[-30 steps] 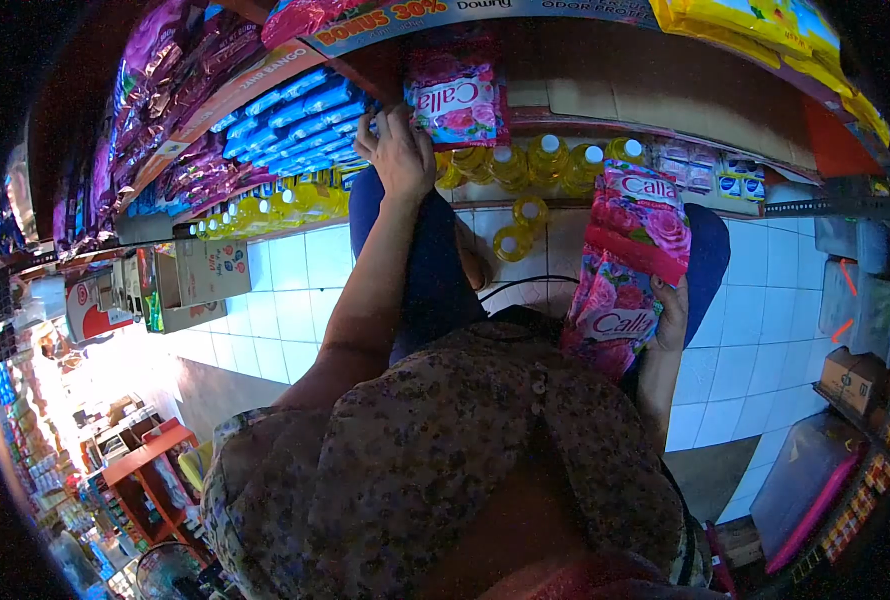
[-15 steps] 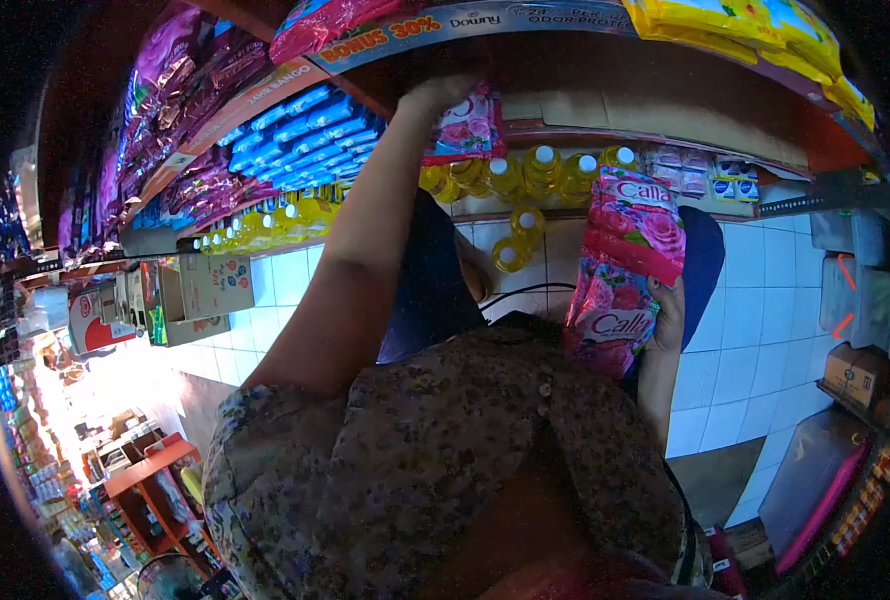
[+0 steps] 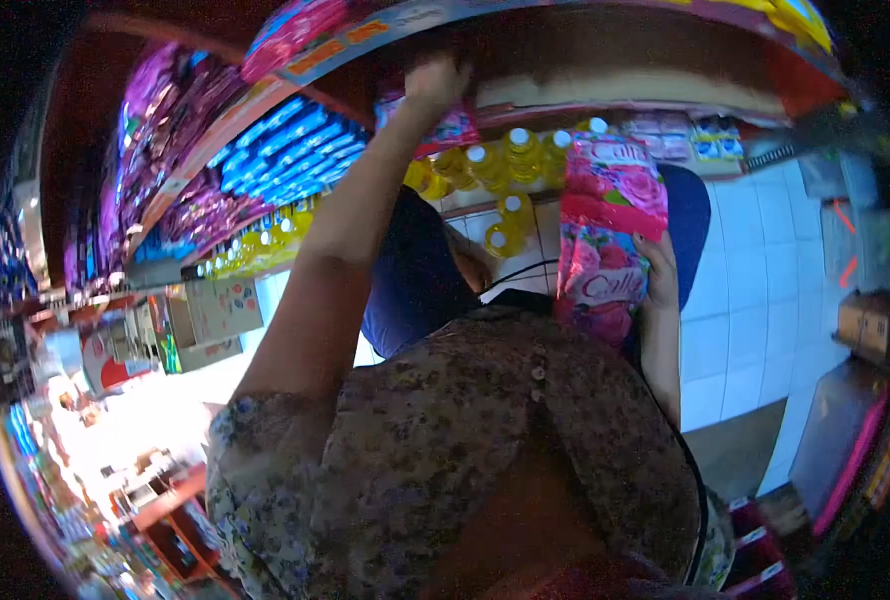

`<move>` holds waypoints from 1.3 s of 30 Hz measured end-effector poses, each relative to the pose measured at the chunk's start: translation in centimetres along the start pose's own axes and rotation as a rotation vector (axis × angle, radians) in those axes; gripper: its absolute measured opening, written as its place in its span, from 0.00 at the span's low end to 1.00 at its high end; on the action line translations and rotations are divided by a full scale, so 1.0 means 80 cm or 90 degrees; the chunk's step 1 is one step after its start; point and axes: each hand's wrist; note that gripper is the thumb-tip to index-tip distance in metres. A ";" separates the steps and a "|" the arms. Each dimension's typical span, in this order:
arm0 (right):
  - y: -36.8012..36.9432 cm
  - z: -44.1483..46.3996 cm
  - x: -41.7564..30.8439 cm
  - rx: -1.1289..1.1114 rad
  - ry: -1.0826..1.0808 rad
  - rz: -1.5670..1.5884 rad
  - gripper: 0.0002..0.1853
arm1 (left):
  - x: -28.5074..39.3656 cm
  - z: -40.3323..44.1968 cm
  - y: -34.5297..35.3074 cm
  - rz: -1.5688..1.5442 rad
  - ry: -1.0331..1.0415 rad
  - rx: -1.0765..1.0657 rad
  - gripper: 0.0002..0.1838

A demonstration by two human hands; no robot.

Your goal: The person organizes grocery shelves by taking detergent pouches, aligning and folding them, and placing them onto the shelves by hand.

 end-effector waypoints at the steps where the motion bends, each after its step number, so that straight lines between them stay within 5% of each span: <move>1: 0.002 -0.001 0.000 -0.002 0.025 0.037 0.24 | 0.025 -0.020 0.005 -0.035 0.099 0.062 0.22; 2: 0.003 -0.001 -0.001 -0.007 0.049 0.073 0.25 | 0.051 -0.041 0.009 -0.061 0.200 0.117 0.24; 6: 0.011 -0.010 -0.009 -0.017 0.036 0.056 0.26 | 0.136 -0.115 0.022 -0.301 0.192 -0.330 0.31; 7: 0.012 -0.011 -0.008 -0.033 0.031 0.088 0.27 | 0.150 -0.121 0.029 -0.299 0.196 -0.329 0.31; 9: 0.010 -0.012 -0.005 -0.053 0.021 0.122 0.28 | 0.179 -0.142 0.012 -1.351 0.051 -0.600 0.33; 14: 0.008 -0.017 -0.012 -0.150 0.029 0.098 0.31 | 0.191 -0.097 0.004 -1.391 0.111 -0.540 0.25; 17: 0.006 -0.010 -0.007 -0.167 0.001 0.130 0.32 | 0.200 -0.076 -0.010 -1.413 0.150 -0.631 0.16; 21: 0.014 -0.023 -0.016 -0.164 0.010 0.179 0.34 | 0.205 -0.078 -0.034 -1.403 0.171 -0.405 0.16; 26: 0.002 -0.023 -0.005 -0.202 0.030 0.123 0.32 | 0.195 -0.068 -0.024 -1.342 0.138 -0.441 0.18; 29: 0.013 -0.021 -0.013 -0.133 0.024 0.134 0.32 | 0.212 -0.101 -0.033 -1.162 -0.030 -0.424 0.19; 32: 0.014 -0.014 -0.015 -0.107 0.010 0.186 0.33 | 0.198 -0.108 0.028 -0.965 0.051 -0.458 0.19; 36: 0.016 -0.013 -0.018 -0.135 0.015 0.148 0.34 | 0.202 -0.158 0.016 -1.033 0.002 -0.524 0.19; 39: 0.024 -0.013 -0.019 -0.227 -0.019 0.113 0.32 | 0.196 -0.168 0.019 -1.063 0.041 -0.357 0.15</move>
Point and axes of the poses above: each hand's wrist, its own z-axis towards the middle knuckle, its own y-axis out of the palm, x = y × z, and after that the axes turned 15 degrees about -x, right-handed
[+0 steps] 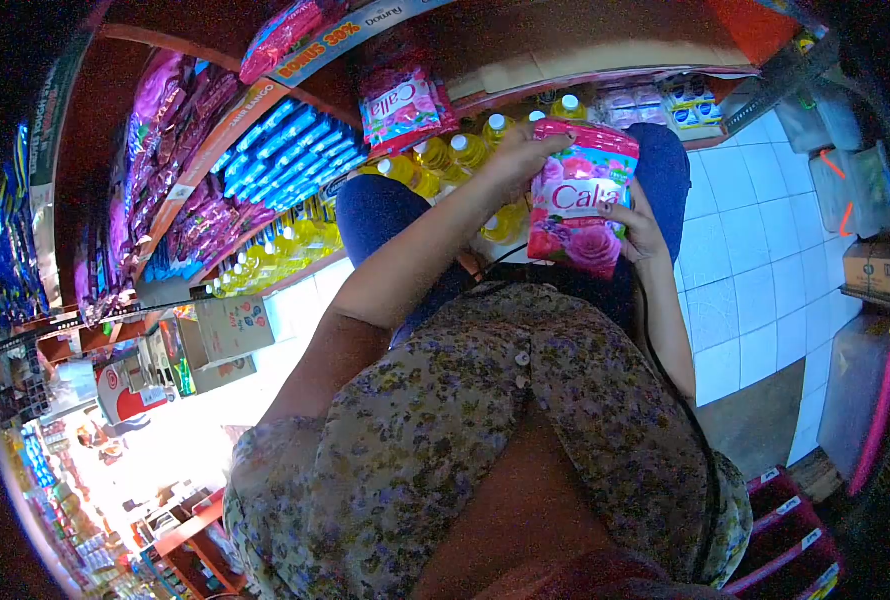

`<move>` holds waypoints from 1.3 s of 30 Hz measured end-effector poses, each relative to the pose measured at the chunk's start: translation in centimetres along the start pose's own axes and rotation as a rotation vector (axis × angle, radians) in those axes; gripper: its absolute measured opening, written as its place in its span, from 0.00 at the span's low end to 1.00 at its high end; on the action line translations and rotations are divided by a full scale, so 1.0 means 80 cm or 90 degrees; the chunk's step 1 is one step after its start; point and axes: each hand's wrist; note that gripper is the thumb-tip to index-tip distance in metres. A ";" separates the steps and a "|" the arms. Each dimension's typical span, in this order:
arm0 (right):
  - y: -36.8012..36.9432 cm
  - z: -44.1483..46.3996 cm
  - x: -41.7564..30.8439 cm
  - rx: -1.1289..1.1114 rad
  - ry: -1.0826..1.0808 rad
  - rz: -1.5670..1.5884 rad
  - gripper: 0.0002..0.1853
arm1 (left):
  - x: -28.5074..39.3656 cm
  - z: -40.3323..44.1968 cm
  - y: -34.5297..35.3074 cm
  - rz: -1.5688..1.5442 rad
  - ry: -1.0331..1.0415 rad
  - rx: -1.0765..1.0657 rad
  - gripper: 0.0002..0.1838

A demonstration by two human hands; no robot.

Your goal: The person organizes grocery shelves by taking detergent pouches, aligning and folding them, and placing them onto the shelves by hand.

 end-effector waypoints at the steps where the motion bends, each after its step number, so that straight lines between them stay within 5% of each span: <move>1: -0.003 0.001 0.001 0.000 0.002 -0.002 0.32 | 0.007 -0.005 0.001 -0.002 0.001 0.000 0.15; 3: -0.012 0.004 0.006 -0.075 -0.019 0.182 0.28 | 0.014 -0.009 0.002 0.146 0.084 -0.012 0.15; 7: -0.005 0.007 0.001 -0.062 -0.058 0.381 0.41 | 0.018 -0.012 0.011 0.268 0.200 -0.029 0.20; 9: 0.005 0.015 -0.010 0.046 -0.035 0.331 0.44 | 0.043 -0.031 0.036 0.298 0.130 -0.040 0.22; 11: 0.010 0.015 -0.017 0.014 -0.101 0.348 0.45 | 0.043 -0.032 0.050 0.302 0.313 -0.151 0.23; 15: 0.009 0.008 -0.027 0.061 -0.255 0.354 0.39 | 0.057 -0.042 0.069 0.307 0.218 -0.307 0.24; 17: -0.012 0.005 -0.015 0.011 -0.321 0.438 0.34 | 0.036 -0.022 0.062 0.297 0.205 -0.270 0.21; 20: -0.033 -0.002 -0.008 0.240 -0.418 0.272 0.32 | 0.011 -0.009 0.052 0.249 0.313 -0.091 0.14; 27: -0.035 0.001 -0.016 0.298 -0.377 0.277 0.30 | -0.040 0.005 0.014 0.549 0.385 -0.071 0.12; 39: -0.028 0.005 -0.011 0.243 -0.373 0.289 0.29 | -0.031 0.028 -0.005 0.478 0.402 -0.174 0.08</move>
Point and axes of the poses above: each hand's wrist, its own z-axis towards the middle knuckle, its own y-axis out of the palm, x = y × z, and after that the axes turned 15 degrees about -x, right-handed
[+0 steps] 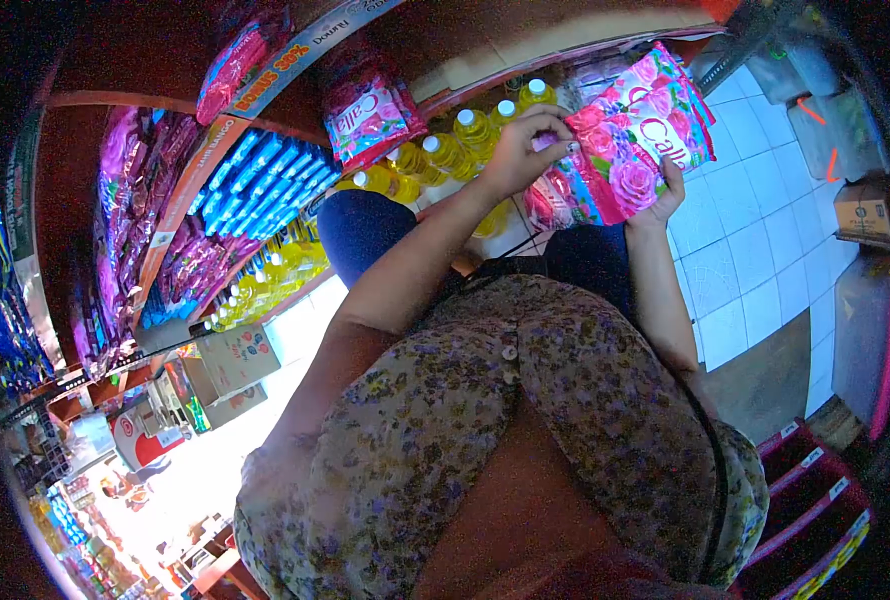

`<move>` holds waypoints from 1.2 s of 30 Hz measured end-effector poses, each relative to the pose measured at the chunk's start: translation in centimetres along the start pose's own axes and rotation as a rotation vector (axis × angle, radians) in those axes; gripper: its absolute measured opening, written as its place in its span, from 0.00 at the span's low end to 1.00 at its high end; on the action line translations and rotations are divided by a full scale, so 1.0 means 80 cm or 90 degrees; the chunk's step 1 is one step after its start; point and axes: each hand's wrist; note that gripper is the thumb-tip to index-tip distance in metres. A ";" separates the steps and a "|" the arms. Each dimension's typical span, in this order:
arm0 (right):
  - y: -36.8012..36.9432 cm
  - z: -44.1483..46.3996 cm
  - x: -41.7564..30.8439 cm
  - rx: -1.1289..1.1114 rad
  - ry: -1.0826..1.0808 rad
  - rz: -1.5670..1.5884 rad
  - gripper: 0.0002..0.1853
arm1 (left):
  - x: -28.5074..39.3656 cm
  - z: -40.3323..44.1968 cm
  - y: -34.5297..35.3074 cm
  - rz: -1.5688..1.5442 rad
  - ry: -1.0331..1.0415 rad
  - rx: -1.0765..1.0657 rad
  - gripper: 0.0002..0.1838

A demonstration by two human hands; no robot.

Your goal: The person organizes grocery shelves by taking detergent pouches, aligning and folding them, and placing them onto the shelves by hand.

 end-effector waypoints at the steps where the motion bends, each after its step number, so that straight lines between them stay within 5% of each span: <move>1: -0.002 0.000 0.000 -0.012 -0.001 0.011 0.29 | 0.000 0.001 0.000 -0.030 -0.009 0.012 0.07; 9: -0.005 0.002 -0.002 -0.052 0.037 0.057 0.29 | -0.012 -0.003 0.007 -0.099 -0.037 0.048 0.05; 11: -0.005 0.002 -0.002 -0.060 0.051 0.054 0.29 | -0.016 -0.004 0.010 -0.291 -0.094 0.069 0.05; 18: -0.012 0.001 0.001 -0.046 0.105 -0.009 0.28 | -0.014 -0.003 -0.004 -0.300 -0.193 -0.005 0.06; 21: -0.009 -0.004 0.003 -0.076 0.105 0.022 0.26 | -0.006 0.000 -0.015 0.196 0.022 0.079 0.12; 24: -0.005 -0.001 0.002 -0.097 0.109 0.056 0.25 | 0.026 0.022 -0.012 0.123 0.009 0.261 0.12; 28: -0.007 -0.008 0.008 -0.111 0.150 -0.031 0.25 | 0.059 0.054 -0.019 0.220 0.092 0.129 0.13; 36: -0.001 -0.009 0.012 -0.135 0.162 -0.123 0.27 | 0.081 0.064 0.003 0.205 0.017 0.129 0.18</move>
Point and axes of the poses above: each hand's wrist, its own z-axis towards the middle knuckle, its own y-axis out of the palm, x = y × z, and after that the axes turned 15 degrees about -x, right-handed
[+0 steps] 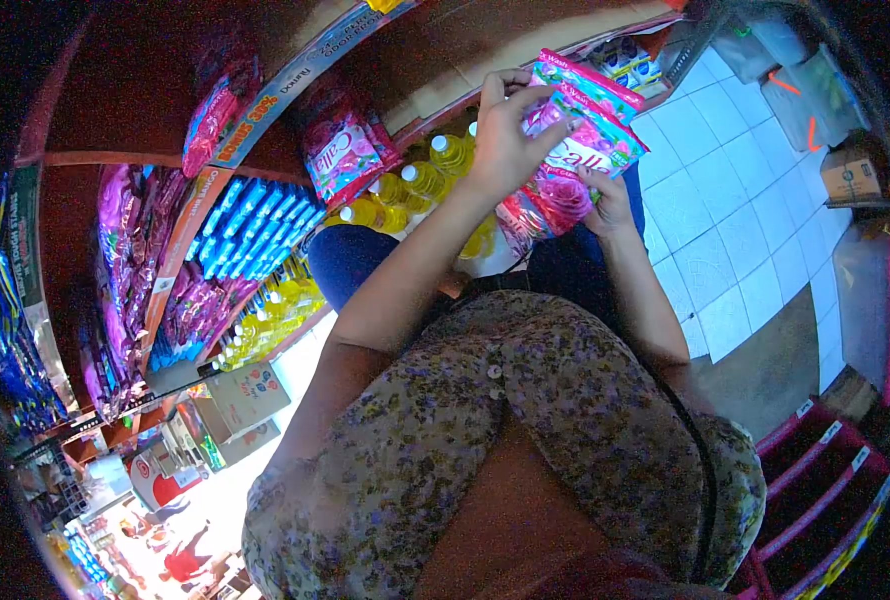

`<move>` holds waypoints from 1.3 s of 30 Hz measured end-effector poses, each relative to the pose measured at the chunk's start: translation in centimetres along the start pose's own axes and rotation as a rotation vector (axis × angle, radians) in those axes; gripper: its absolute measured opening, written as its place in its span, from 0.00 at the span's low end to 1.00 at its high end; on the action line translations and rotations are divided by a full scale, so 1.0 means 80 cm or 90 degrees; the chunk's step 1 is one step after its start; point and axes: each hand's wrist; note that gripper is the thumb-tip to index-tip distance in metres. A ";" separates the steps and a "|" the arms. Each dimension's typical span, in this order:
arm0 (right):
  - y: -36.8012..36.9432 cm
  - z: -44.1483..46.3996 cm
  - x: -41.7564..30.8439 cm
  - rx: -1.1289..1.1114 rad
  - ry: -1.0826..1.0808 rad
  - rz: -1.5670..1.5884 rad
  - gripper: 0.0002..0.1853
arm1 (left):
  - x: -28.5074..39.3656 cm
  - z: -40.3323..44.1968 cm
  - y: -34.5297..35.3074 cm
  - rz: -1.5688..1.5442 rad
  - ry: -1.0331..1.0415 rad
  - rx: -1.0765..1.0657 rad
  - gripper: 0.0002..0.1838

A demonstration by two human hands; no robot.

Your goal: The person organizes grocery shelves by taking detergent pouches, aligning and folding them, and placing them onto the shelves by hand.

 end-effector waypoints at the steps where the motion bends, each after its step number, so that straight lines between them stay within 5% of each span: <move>1: -0.001 0.000 0.002 0.002 0.009 -0.007 0.27 | -0.001 -0.001 0.003 -0.033 -0.014 0.009 0.19; 10: -0.009 0.001 0.012 -0.092 -0.034 -0.032 0.36 | -0.025 -0.003 -0.004 -0.175 0.013 0.029 0.15; 12: -0.003 0.004 0.011 -0.073 -0.027 -0.038 0.34 | -0.007 -0.002 -0.007 -0.355 -0.020 0.073 0.14; 21: 0.014 0.012 0.002 -0.065 0.017 -0.016 0.33 | -0.014 -0.007 -0.006 -0.401 -0.158 0.069 0.10; 28: -0.016 0.009 0.022 -0.100 -0.033 -0.071 0.34 | -0.026 -0.009 -0.007 -0.370 -0.142 0.086 0.12; 30: -0.015 0.008 0.022 -0.122 -0.054 -0.128 0.35 | -0.027 -0.010 -0.013 -0.364 -0.143 -0.016 0.12; 35: -0.001 0.004 0.014 -0.068 -0.018 -0.180 0.26 | -0.018 -0.007 -0.007 -0.423 -0.100 0.034 0.13; 39: 0.015 0.002 0.009 -0.084 -0.038 -0.199 0.25 | -0.005 -0.009 -0.018 -0.422 -0.223 -0.032 0.16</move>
Point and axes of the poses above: each hand's wrist, its own z-axis towards the middle knuckle, its own y-axis out of the palm, x = y × z, and after that the axes turned 15 degrees about -x, right-handed
